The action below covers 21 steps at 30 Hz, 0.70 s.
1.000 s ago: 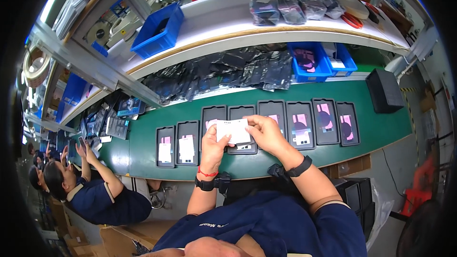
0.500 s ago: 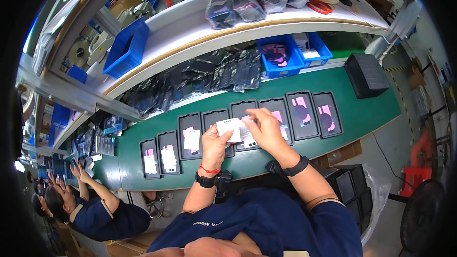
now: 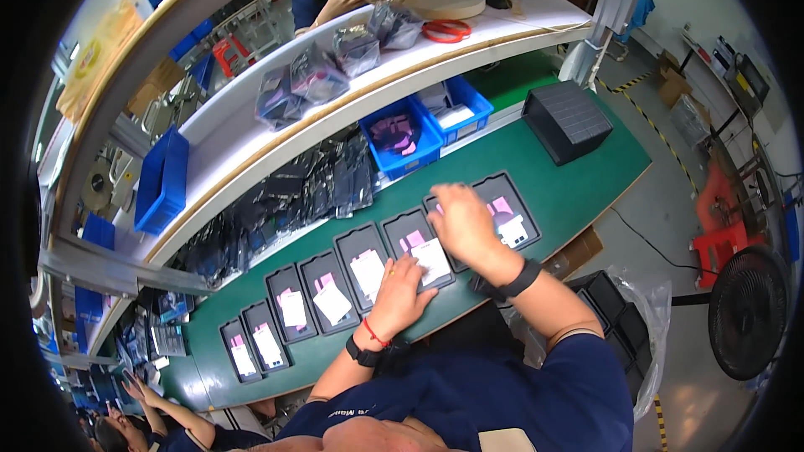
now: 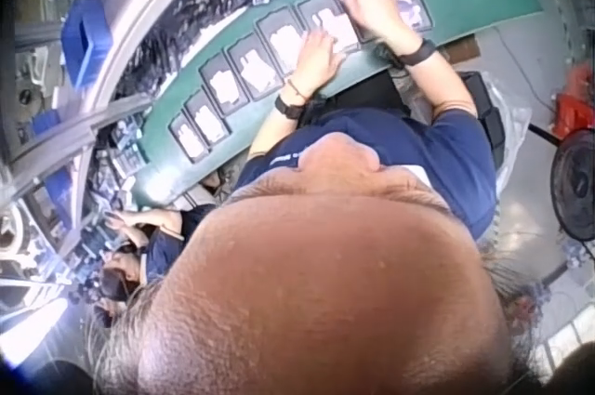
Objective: The recorder applies stickers and assembles protective phone cases into plastic trays on an assembly line.
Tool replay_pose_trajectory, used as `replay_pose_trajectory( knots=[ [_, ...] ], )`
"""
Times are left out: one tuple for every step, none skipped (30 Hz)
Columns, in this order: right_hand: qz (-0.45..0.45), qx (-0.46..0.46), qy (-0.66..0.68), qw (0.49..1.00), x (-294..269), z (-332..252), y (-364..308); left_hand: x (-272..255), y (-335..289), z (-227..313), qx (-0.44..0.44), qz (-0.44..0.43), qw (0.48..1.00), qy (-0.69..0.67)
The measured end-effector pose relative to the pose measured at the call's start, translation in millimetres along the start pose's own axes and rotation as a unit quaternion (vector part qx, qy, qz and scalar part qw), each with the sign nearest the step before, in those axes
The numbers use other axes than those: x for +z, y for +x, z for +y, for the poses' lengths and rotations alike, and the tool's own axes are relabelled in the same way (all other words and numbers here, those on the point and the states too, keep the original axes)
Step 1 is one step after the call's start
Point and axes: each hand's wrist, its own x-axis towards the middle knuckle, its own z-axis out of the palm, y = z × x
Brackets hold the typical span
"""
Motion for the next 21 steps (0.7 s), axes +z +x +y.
replay_pose_trajectory(
  knots=[
    [-0.013, 0.036, -0.022, 0.999, -15, 13, 23, 0, 0, 4, -0.002, -0.019, 1.0, 0.02],
    [-0.026, 0.072, -0.042, 0.996, -28, 28, 49, -4, -1, 9, -0.006, -0.038, 0.998, 0.041],
    [-0.046, 0.122, -0.042, 0.991, -30, 46, 77, -6, -3, 12, -0.002, -0.035, 0.998, 0.045],
    [-0.065, 0.172, -0.044, 0.982, -29, 68, 106, -5, -2, 15, -0.005, -0.046, 0.998, 0.047],
    [-0.078, 0.192, -0.045, 0.977, -19, 95, 133, -4, -2, 17, -0.008, -0.057, 0.997, 0.049],
    [-0.092, 0.207, -0.043, 0.973, -5, 115, 154, -4, -2, 18, -0.004, -0.052, 0.997, 0.054],
    [-0.102, 0.226, -0.082, 0.965, 8, 119, 170, -4, -2, 15, -0.011, -0.056, 0.998, 0.037],
    [-0.115, 0.242, -0.118, 0.956, 23, 119, 185, -6, -4, 13, -0.022, -0.061, 0.998, 0.021],
    [-0.121, 0.247, -0.158, 0.948, 39, 130, 195, -7, -4, 13, -0.008, -0.034, 0.999, 0.015],
    [-0.14, 0.217, -0.163, 0.952, 52, 145, 202, -11, -3, 13, -0.009, -0.028, 0.999, 0.019],
    [-0.134, 0.215, -0.173, 0.952, 65, 158, 208, -16, -3, 14, -0.01, -0.001, 1.0, -0.018],
    [-0.13, 0.212, -0.183, 0.951, 73, 168, 213, -22, -2, 15, -0.011, 0.026, 0.998, -0.055],
    [-0.125, 0.206, -0.208, 0.948, 73, 176, 214, -30, 2, 18, -0.009, 0.039, 0.998, -0.044],
    [-0.048, 0.184, -0.219, 0.957, 81, 196, 213, -34, 6, 18, -0.005, 0.04, 0.998, -0.045],
    [-0.063, 0.191, -0.216, 0.955, 82, 190, 214, -39, 6, 15, -0.029, 0.043, 0.995, -0.081],
    [-0.08, 0.199, -0.212, 0.953, 76, 177, 212, -44, 4, 14, -0.055, 0.046, 0.991, -0.117],
    [-0.066, 0.223, -0.186, 0.955, 68, 165, 211, -49, 8, 14, -0.05, 0.084, 0.987, -0.131],
    [-0.049, 0.249, -0.164, 0.953, 54, 155, 208, -53, 13, 17, -0.057, 0.086, 0.98, -0.171],
    [-0.066, 0.283, -0.146, 0.946, 45, 151, 206, -51, 19, 15, -0.058, 0.089, 0.974, -0.2],
    [-0.066, 0.283, -0.15, 0.945, 40, 155, 204, -48, 26, 15, -0.056, 0.091, 0.968, -0.229],
    [-0.104, 0.235, -0.175, 0.951, 35, 160, 202, -48, 34, 17, -0.041, 0.086, 0.972, -0.214]
  ],
)
